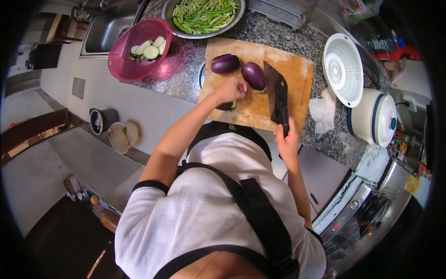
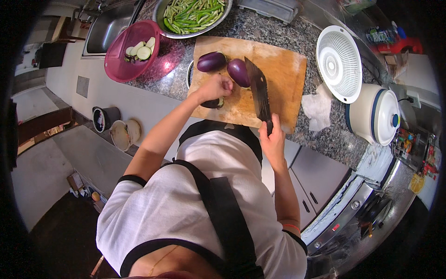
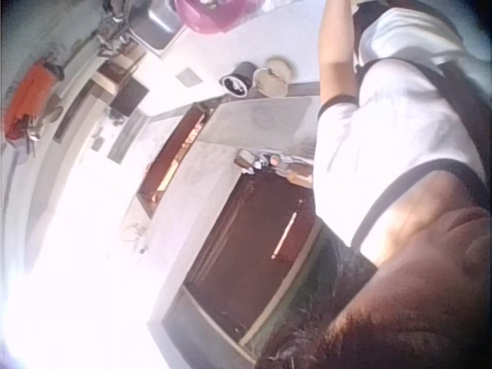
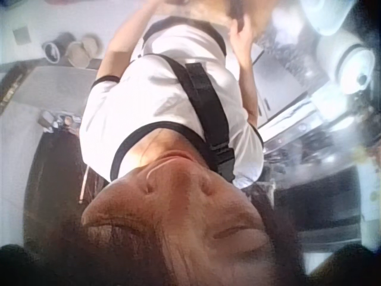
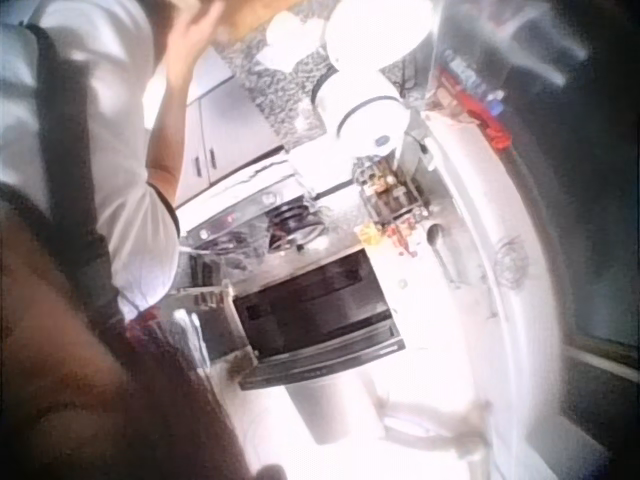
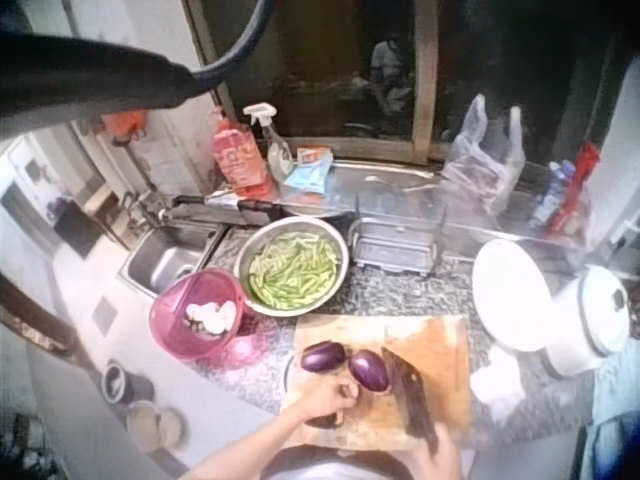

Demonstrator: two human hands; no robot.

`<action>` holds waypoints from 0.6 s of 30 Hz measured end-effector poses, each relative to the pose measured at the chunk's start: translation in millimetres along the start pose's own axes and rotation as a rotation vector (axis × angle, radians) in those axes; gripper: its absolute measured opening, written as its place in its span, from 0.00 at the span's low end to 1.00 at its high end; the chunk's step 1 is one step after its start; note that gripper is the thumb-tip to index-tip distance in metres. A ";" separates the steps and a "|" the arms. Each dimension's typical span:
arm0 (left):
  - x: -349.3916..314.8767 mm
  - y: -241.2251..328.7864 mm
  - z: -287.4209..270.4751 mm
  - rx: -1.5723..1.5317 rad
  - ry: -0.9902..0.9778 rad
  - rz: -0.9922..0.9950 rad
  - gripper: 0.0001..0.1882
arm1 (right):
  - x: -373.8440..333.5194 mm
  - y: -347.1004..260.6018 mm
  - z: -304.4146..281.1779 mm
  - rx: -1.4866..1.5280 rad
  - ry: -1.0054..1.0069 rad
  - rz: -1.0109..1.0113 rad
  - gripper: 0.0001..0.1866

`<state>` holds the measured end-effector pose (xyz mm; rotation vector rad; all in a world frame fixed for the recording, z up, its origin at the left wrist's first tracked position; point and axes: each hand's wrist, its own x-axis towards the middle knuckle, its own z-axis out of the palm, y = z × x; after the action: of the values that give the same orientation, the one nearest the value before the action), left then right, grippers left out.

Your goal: The person slices eggplant into thin pieces on a cutting board using a cleaver and places the slices into a purple bowl.

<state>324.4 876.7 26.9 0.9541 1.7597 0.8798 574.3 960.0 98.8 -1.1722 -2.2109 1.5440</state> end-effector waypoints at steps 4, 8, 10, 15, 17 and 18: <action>-25.8 -3.8 -35.2 -0.575 0.058 -0.010 0.06 | -2.1 -8.5 -2.7 0.055 0.029 0.053 0.10; -71.9 -14.6 -116.3 -0.837 0.246 0.082 0.05 | -3.6 1.1 -3.7 0.091 0.031 0.083 0.13; -89.2 -30.7 -173.7 -0.719 0.498 0.142 0.04 | -2.2 0.2 -2.3 0.039 0.013 0.120 0.13; -101.9 -104.6 -269.6 -0.175 1.119 -0.061 0.09 | 5.5 -16.3 8.0 0.040 -0.089 0.091 0.15; -102.5 -102.3 -268.2 0.124 1.258 -0.158 0.10 | 7.6 -19.9 10.0 -0.003 -0.129 0.062 0.16; -103.3 -100.9 -263.3 0.275 1.318 -0.205 0.10 | 8.4 -21.4 10.6 -0.025 -0.149 0.050 0.16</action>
<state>84.3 700.0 63.5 0.2478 3.0683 1.2681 552.3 955.4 110.4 -1.1630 -2.3174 1.6788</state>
